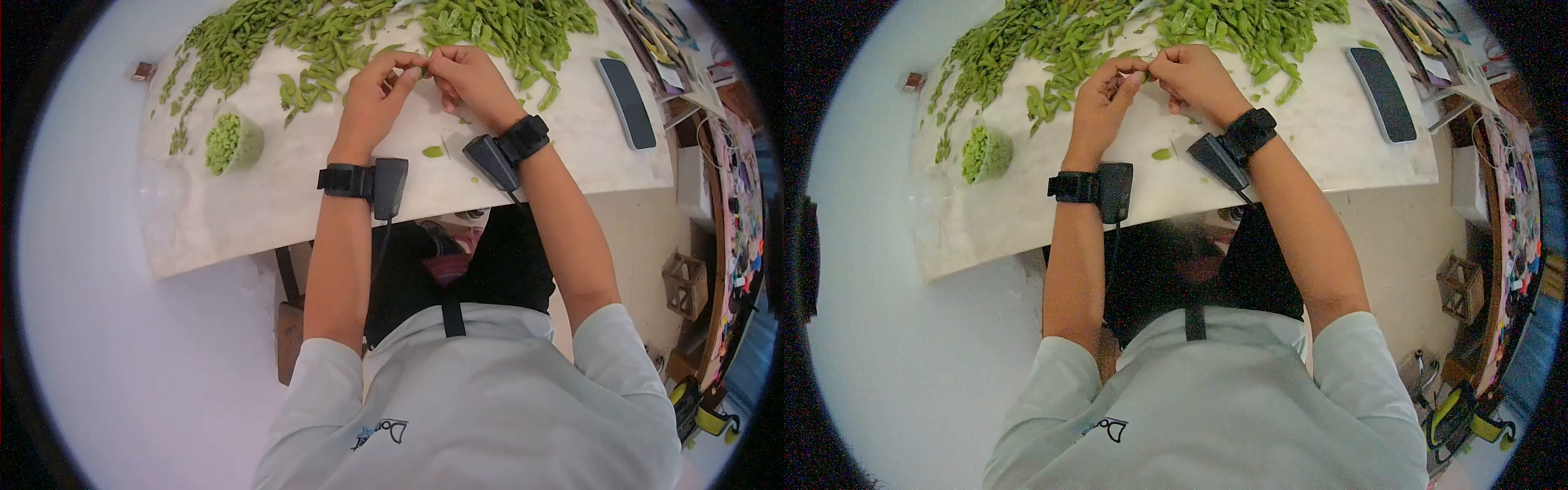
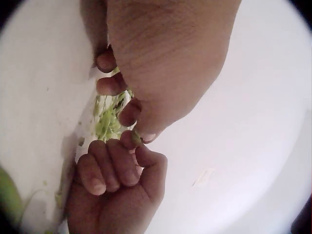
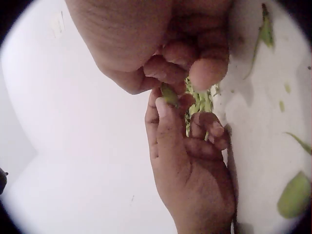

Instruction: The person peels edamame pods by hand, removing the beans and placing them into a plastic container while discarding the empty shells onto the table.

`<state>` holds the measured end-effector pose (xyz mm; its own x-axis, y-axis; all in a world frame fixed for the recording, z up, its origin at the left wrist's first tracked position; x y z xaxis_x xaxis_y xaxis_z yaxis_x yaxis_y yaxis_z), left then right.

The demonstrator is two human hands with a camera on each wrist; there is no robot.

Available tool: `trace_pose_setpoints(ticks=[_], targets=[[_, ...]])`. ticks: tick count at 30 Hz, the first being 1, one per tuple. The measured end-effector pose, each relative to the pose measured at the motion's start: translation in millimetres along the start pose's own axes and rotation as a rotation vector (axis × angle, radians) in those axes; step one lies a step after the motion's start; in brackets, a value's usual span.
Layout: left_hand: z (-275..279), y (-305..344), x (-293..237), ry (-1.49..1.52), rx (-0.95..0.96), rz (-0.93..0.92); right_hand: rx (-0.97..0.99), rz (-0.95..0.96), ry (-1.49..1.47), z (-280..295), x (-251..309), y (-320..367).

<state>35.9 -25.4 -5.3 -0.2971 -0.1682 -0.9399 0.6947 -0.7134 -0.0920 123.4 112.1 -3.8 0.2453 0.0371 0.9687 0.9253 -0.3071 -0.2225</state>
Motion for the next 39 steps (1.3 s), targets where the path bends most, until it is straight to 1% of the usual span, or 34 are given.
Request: trace_pose_setpoints(ticks=[2,5,8,11,15,17,18,20,21,24,27,28,29,30,32,35,38,39], targets=[[1,1,1,-0.030,-0.002,0.012,-0.013,0.008,0.000,1,0,0],[1,8,-14,-0.051,-0.005,0.009,-0.015,0.015,0.027,0,0,0],[1,4,-7,-0.059,-0.032,-0.035,-0.029,0.031,0.042,1,0,0],[1,-4,7,0.059,-0.075,-0.129,-0.054,0.022,0.050,-2,3,1],[3,1,4,0.230,-0.146,0.006,-0.048,0.025,-0.002,2,0,-2],[6,3,-3,0.282,-0.194,0.065,-0.159,0.068,-0.248,8,-1,-5],[9,4,-5,0.293,-0.237,0.045,-0.213,0.090,-0.372,13,-3,-6],[15,10,-10,0.319,-0.332,0.014,-0.292,0.115,-0.515,21,-8,-8],[22,16,-15,0.267,-0.384,0.021,-0.329,0.125,-0.588,24,-9,-8],[50,44,-28,0.195,-0.444,0.042,-0.339,0.100,-0.614,19,-6,-4],[104,75,-37,0.099,-0.598,0.055,-0.383,0.110,-0.671,22,-9,-5],[126,81,-39,0.094,-0.651,0.027,-0.387,0.108,-0.675,21,-9,-3],[149,86,-39,0.037,-0.670,0.036,-0.390,0.107,-0.677,20,-8,-2],[168,92,-41,-0.061,-0.701,0.056,-0.390,0.107,-0.677,19,-6,-2],[202,99,-43,-0.387,-0.760,0.204,-0.369,0.118,-0.688,20,-6,-3],[222,104,-41,-0.385,-0.743,0.204,-0.346,0.126,-0.696,20,-5,-2],[229,106,-38,-0.471,-0.784,0.175,-0.335,0.167,-0.730,20,-7,-4],[228,106,-37,-0.511,-0.764,0.181,-0.336,0.182,-0.747,20,-7,-3]])
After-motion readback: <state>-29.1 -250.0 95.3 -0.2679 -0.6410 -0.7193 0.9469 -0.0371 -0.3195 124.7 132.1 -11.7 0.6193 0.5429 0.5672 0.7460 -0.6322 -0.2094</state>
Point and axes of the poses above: each hand's wrist, its own y-axis away from the middle knuckle, its own z-axis out of the back of the hand, x = y × z, the point moved 2 cm from there along -y, towards the middle knuckle, and after that the axes turned 14 degrees about z, right-handed, at the moved point
